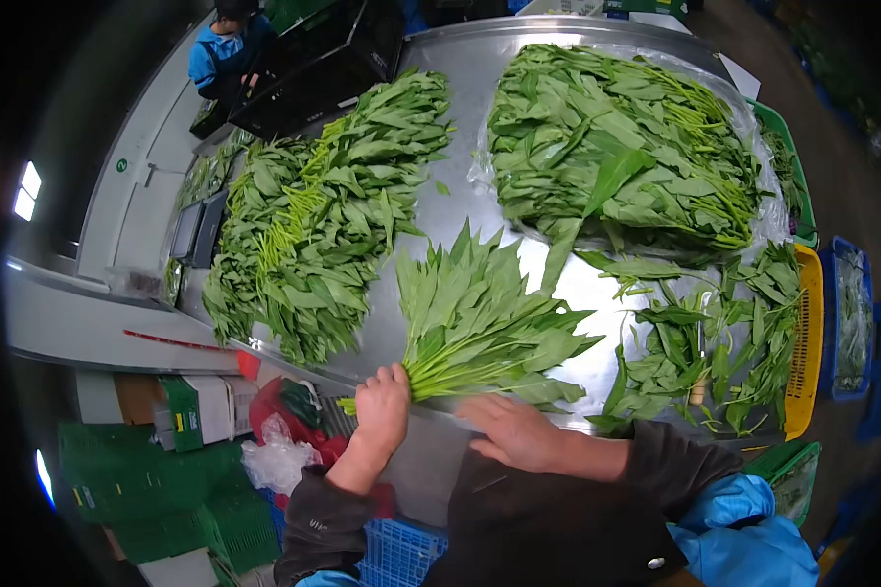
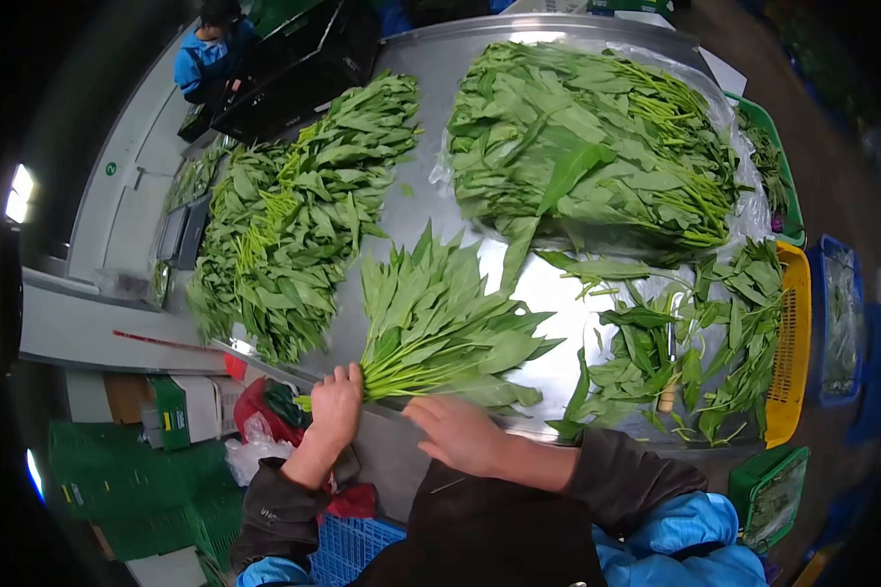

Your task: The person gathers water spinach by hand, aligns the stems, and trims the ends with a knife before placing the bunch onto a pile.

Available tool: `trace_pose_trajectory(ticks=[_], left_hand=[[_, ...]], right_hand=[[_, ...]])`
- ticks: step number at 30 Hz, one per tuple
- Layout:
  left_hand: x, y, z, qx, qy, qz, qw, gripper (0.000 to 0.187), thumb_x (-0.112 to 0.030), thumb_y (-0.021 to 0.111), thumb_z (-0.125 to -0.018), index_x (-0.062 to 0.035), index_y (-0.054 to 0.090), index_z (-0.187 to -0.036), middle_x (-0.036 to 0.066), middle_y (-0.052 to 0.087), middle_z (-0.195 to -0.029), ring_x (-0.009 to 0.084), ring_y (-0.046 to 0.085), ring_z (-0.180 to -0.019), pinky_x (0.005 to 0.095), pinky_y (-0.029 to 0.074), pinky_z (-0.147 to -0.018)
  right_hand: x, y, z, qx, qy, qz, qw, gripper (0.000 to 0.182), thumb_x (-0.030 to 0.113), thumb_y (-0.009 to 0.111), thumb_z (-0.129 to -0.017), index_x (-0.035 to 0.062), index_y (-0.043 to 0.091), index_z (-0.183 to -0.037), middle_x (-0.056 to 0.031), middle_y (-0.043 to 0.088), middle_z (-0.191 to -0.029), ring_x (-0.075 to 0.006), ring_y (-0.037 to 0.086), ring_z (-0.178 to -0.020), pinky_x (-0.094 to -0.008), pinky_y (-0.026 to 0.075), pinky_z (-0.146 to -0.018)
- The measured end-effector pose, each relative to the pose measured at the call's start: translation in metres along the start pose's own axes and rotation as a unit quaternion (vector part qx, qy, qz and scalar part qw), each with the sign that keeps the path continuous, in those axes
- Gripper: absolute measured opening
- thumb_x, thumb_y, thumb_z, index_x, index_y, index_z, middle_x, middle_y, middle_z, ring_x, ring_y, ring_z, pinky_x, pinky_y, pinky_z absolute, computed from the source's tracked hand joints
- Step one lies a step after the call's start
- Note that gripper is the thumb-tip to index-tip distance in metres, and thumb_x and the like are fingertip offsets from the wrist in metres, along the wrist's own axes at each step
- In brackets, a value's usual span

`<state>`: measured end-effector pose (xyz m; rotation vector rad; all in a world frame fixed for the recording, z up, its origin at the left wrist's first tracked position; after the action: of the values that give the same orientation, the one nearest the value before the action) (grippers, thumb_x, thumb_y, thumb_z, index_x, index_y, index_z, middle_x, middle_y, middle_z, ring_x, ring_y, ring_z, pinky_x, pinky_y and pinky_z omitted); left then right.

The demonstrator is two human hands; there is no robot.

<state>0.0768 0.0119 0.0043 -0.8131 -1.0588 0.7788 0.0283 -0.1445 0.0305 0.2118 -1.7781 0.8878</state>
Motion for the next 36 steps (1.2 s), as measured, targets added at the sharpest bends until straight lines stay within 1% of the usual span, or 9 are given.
trace_pose_trajectory(ticks=[7,9,15,20,23,25,29,32,36], left_hand=[[0.009,-0.069,0.001,-0.008,0.169,0.486,0.857,0.033,-0.003,0.061,-0.073,-0.0061,0.058,-0.106,0.012,0.066,-0.084,0.0251,0.066,-0.073,0.0346,0.05,-0.059],[-0.024,-0.043,0.012,0.26,0.232,0.686,0.639,0.031,-0.002,0.064,-0.073,-0.0037,0.06,-0.104,0.009,0.064,-0.079,0.0196,0.064,-0.064,0.0299,0.05,-0.055],[-0.046,0.072,0.03,0.509,0.068,0.738,0.437,0.032,0.002,0.069,-0.073,0.001,0.057,-0.103,0.009,0.062,-0.081,0.0152,0.06,-0.058,0.0268,0.051,-0.053],[-0.036,0.09,0.032,0.5,0.129,0.772,0.371,0.034,-0.003,0.064,-0.08,0.0021,0.054,-0.111,0.013,0.062,-0.092,0.0175,0.064,-0.068,0.0295,0.054,-0.056],[-0.012,0.069,0.023,0.489,0.134,0.836,0.211,0.041,-0.016,0.062,-0.086,0.0026,0.049,-0.12,0.017,0.062,-0.1,0.0253,0.066,-0.078,0.0372,0.057,-0.067],[0.014,0.048,0.01,0.441,0.162,0.882,-0.038,0.053,-0.03,0.06,-0.089,0.0011,0.043,-0.129,0.02,0.06,-0.108,0.0326,0.064,-0.093,0.047,0.051,-0.087],[0.064,0.104,-0.025,0.176,-0.028,0.982,-0.062,0.057,-0.036,0.049,-0.093,0.0008,0.037,-0.136,0.022,0.045,-0.135,0.0386,0.046,-0.124,0.05,0.034,-0.106],[0.104,0.063,-0.027,-0.092,0.06,0.986,0.123,0.081,-0.037,0.067,-0.081,-0.002,0.027,-0.142,0.014,0.033,-0.146,0.0293,0.03,-0.136,0.0429,0.022,-0.113],[0.145,0.061,-0.018,-0.189,-0.204,0.959,0.061,0.052,-0.024,0.05,-0.097,-0.0003,0.03,-0.14,0.018,0.044,-0.137,0.0273,0.045,-0.125,0.0401,0.034,-0.107]], right_hand=[[0.105,-0.044,-0.053,-0.016,-0.162,0.269,0.949,0.072,0.023,0.069,-0.075,0.0082,0.038,-0.138,-0.0146,0.044,-0.133,-0.0314,0.037,-0.13,-0.0478,0.025,-0.111],[0.108,-0.035,-0.067,0.001,-0.169,0.323,0.931,0.077,0.025,0.07,-0.074,0.01,0.036,-0.141,-0.0142,0.044,-0.133,-0.0306,0.036,-0.131,-0.049,0.023,-0.112],[-0.012,0.06,-0.082,0.227,-0.023,0.292,0.929,0.104,0.023,0.083,-0.06,0.0118,0.025,-0.145,-0.013,0.047,-0.124,-0.0313,0.039,-0.127,-0.0504,0.02,-0.112],[-0.019,0.073,-0.1,0.206,-0.075,0.224,0.95,0.086,0.02,0.076,-0.067,0.0104,0.034,-0.141,-0.01,0.054,-0.097,-0.0288,0.055,-0.098,-0.043,0.038,-0.097],[-0.008,0.053,-0.125,0.143,-0.106,0.194,0.965,0.072,0.018,0.071,-0.071,0.0094,0.04,-0.135,-0.0085,0.055,-0.086,-0.0282,0.057,-0.084,-0.0389,0.044,-0.081],[0.004,0.032,-0.149,0.123,-0.083,0.204,0.968,0.066,0.021,0.072,-0.072,0.01,0.043,-0.131,-0.0102,0.057,-0.089,-0.0309,0.058,-0.084,-0.0409,0.047,-0.075],[0.038,-0.011,-0.201,0.005,0.026,0.231,0.973,0.075,0.017,0.072,-0.07,0.0081,0.037,-0.136,-0.0135,0.059,-0.093,-0.0342,0.059,-0.088,-0.0427,0.047,-0.077],[0.053,0.013,-0.24,-0.007,0.047,0.248,0.968,0.076,0.014,0.069,-0.071,0.0032,0.033,-0.138,-0.0152,0.058,-0.091,-0.0343,0.06,-0.083,-0.0424,0.049,-0.071],[0.08,0.086,-0.278,0.016,-0.034,0.301,0.953,0.066,0.007,0.056,-0.076,-0.0061,0.034,-0.136,-0.0213,0.055,-0.088,-0.0355,0.059,-0.074,-0.0393,0.051,-0.062]])
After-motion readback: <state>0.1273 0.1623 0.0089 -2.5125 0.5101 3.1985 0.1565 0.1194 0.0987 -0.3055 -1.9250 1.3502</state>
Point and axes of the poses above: each hand's wrist, its own z-axis away from the middle knuckle, its own y-axis out of the palm, x = y × z, the point moved 10 cm from there along -z, towards the middle knuckle
